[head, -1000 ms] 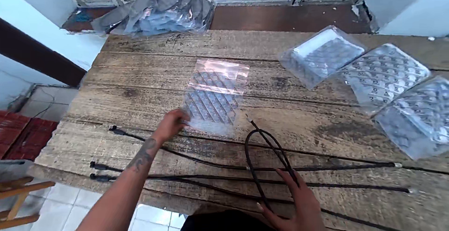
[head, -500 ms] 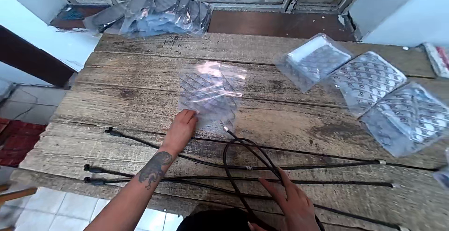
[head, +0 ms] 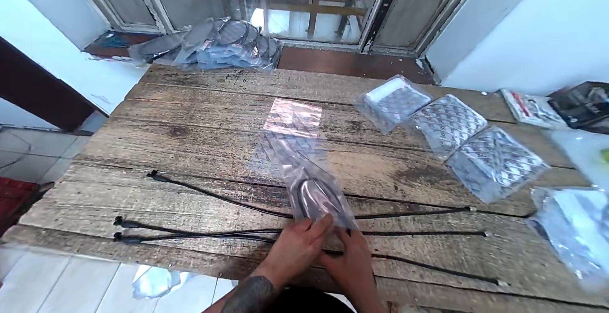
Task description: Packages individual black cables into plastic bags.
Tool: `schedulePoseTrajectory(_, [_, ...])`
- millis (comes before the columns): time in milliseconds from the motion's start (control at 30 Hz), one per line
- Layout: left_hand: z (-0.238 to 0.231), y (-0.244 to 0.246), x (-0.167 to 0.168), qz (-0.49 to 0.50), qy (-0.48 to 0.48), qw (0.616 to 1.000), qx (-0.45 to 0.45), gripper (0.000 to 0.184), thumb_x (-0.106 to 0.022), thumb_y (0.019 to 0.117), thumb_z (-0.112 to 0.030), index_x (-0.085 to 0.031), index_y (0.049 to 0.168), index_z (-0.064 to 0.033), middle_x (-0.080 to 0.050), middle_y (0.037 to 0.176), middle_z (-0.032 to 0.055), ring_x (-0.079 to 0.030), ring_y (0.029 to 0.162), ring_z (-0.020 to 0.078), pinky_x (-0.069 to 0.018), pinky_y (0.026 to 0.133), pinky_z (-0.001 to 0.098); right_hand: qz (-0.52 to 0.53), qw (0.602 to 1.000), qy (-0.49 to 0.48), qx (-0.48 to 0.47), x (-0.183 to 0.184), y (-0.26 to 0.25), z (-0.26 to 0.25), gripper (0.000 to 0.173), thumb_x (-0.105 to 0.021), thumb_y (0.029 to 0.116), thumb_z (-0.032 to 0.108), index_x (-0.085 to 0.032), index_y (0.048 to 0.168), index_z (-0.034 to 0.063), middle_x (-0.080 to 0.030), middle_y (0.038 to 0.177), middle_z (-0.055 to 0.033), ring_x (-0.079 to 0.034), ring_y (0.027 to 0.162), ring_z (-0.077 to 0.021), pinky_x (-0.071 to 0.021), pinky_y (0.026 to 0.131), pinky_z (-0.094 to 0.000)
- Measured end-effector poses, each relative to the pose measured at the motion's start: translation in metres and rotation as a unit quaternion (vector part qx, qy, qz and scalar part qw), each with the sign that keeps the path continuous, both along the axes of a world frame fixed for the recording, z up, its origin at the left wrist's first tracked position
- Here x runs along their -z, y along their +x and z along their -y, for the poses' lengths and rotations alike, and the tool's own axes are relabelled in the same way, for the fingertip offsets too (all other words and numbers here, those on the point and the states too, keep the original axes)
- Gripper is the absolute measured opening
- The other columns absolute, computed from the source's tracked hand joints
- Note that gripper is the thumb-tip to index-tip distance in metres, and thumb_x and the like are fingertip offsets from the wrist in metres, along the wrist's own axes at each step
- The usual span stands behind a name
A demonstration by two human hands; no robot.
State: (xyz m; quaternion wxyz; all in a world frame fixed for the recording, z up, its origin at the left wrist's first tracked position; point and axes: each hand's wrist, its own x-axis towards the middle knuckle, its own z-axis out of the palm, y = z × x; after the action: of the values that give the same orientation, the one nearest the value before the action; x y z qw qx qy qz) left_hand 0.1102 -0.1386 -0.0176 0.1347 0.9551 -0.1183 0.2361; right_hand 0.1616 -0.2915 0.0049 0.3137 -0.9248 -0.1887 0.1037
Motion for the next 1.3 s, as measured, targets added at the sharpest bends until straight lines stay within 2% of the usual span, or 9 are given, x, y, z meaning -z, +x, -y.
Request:
schedulePoseTrajectory(100, [0.017, -0.027, 0.002, 0.034, -0.094, 0.995, -0.012, 0.038, -0.058, 0.0972, -0.003, -0.067, 0.132, -0.015, -0.066, 0.135, 0.0094, -0.071, 0.091, 0.0242, -0.0591, 0.073, 0.035, -0.006, 0.999, 0.007, 0.052, 0.011, 0.002, -0.017, 0.076, -0.08, 0.0795, 0.029, -0.055, 0.136, -0.0137, -0.053, 0.139, -0.0375, -0.052, 0.129, -0.0531, -0.0401, 0.106, -0.0666])
schedulePoseTrajectory(233, [0.01, -0.045, 0.017, -0.157, -0.309, 0.898, -0.27, 0.031, -0.065, 0.0934, -0.022, -0.066, 0.112, 0.0016, -0.067, 0.111, 0.0188, -0.07, 0.1, 0.0286, -0.0594, 0.088, 0.0427, 0.045, 0.992, 0.037, 0.113, 0.03, -0.005, -0.038, 0.109, -0.087, 0.0644, 0.058, -0.05, 0.146, -0.0044, -0.044, 0.15, -0.0341, -0.044, 0.138, -0.0516, -0.0358, 0.109, -0.0694])
schedulePoseTrajectory(400, [0.015, -0.059, 0.017, -0.397, -0.325, 0.857, -0.043, 0.031, -0.053, 0.1027, -0.018, -0.069, 0.1, 0.0086, -0.07, 0.1, 0.0261, -0.069, 0.101, 0.0388, -0.0525, 0.094, 0.0536, 0.092, 0.992, -0.048, 0.074, 0.054, 0.006, -0.065, 0.109, -0.083, 0.06, 0.066, -0.055, 0.145, 0.0041, -0.033, 0.158, -0.0342, -0.034, 0.143, -0.0546, -0.0278, 0.114, -0.0688])
schedulePoseTrajectory(567, [-0.012, -0.086, 0.035, -0.405, -0.367, 0.826, -0.139, 0.033, -0.054, 0.1018, -0.024, -0.073, 0.1, 0.003, -0.072, 0.101, 0.0214, -0.069, 0.102, 0.0356, -0.0522, 0.095, 0.0559, 0.062, 0.989, 0.01, -0.136, 0.064, 0.01, -0.056, 0.101, -0.077, 0.0751, 0.066, -0.05, 0.15, 0.0024, -0.023, 0.162, -0.036, -0.022, 0.151, -0.0508, -0.0218, 0.125, -0.0562])
schedulePoseTrajectory(700, [-0.032, -0.109, 0.038, -0.389, -0.4, 0.8, -0.22, 0.036, -0.058, 0.1013, -0.032, -0.074, 0.095, -0.0009, -0.072, 0.088, 0.0162, -0.071, 0.087, 0.0304, -0.0554, 0.085, 0.0541, 0.186, 0.918, 0.07, -0.343, 0.087, -0.01, -0.011, 0.04, -0.068, 0.0947, 0.045, -0.076, 0.107, 0.008, -0.069, 0.127, -0.0194, -0.061, 0.127, -0.0377, -0.0487, 0.109, -0.053])
schedulePoseTrajectory(800, [-0.031, -0.115, 0.038, -0.405, -0.376, 0.803, -0.223, 0.037, -0.057, 0.1017, -0.032, -0.073, 0.093, 0.0001, -0.072, 0.088, 0.0167, -0.07, 0.088, 0.0309, -0.0547, 0.086, 0.0529, 0.297, 0.866, 0.063, -0.397, 0.102, -0.01, 0.0, 0.008, -0.066, 0.095, 0.017, -0.074, 0.098, 0.0154, -0.072, 0.098, -0.0076, -0.07, 0.098, -0.0285, -0.0593, 0.088, -0.0442])
schedulePoseTrajectory(1100, [-0.025, -0.124, 0.035, -0.393, -0.437, 0.781, -0.21, 0.031, -0.063, 0.0989, -0.029, -0.073, 0.106, -0.0001, -0.073, 0.099, 0.0147, -0.072, 0.092, 0.0265, -0.0568, 0.089, 0.0472, 0.149, 0.931, -0.001, -0.333, 0.073, -0.02, -0.047, 0.039, -0.064, 0.0967, 0.036, -0.073, 0.12, 0.007, -0.069, 0.125, -0.0214, -0.064, 0.122, -0.0398, -0.0511, 0.104, -0.0538])
schedulePoseTrajectory(1200, [-0.039, -0.124, 0.035, -0.372, -0.674, 0.628, -0.114, 0.046, -0.068, 0.098, -0.027, -0.059, 0.134, -0.0002, -0.073, 0.114, 0.009, -0.073, 0.1, 0.0178, -0.0599, 0.093, 0.038, 0.293, 0.882, 0.099, -0.357, 0.072, -0.022, -0.015, 0.03, -0.059, 0.102, 0.038, -0.074, 0.099, 0.0124, -0.073, 0.094, -0.0092, -0.072, 0.09, -0.025, -0.0604, 0.082, -0.0396])
schedulePoseTrajectory(1300, [-0.024, -0.088, 0.037, -0.278, -0.748, 0.553, -0.24, 0.034, -0.064, 0.1021, -0.026, -0.063, 0.122, 0.0013, -0.076, 0.101, 0.0084, -0.075, 0.092, 0.0171, -0.0624, 0.087, 0.0359, 0.326, 0.914, 0.123, -0.209, 0.05, -0.005, 0.016, 0.038, -0.057, 0.1001, 0.028, -0.065, 0.067, 0.0097, -0.061, 0.057, -0.0024, -0.062, 0.051, -0.0149, -0.0514, 0.047, -0.0318])
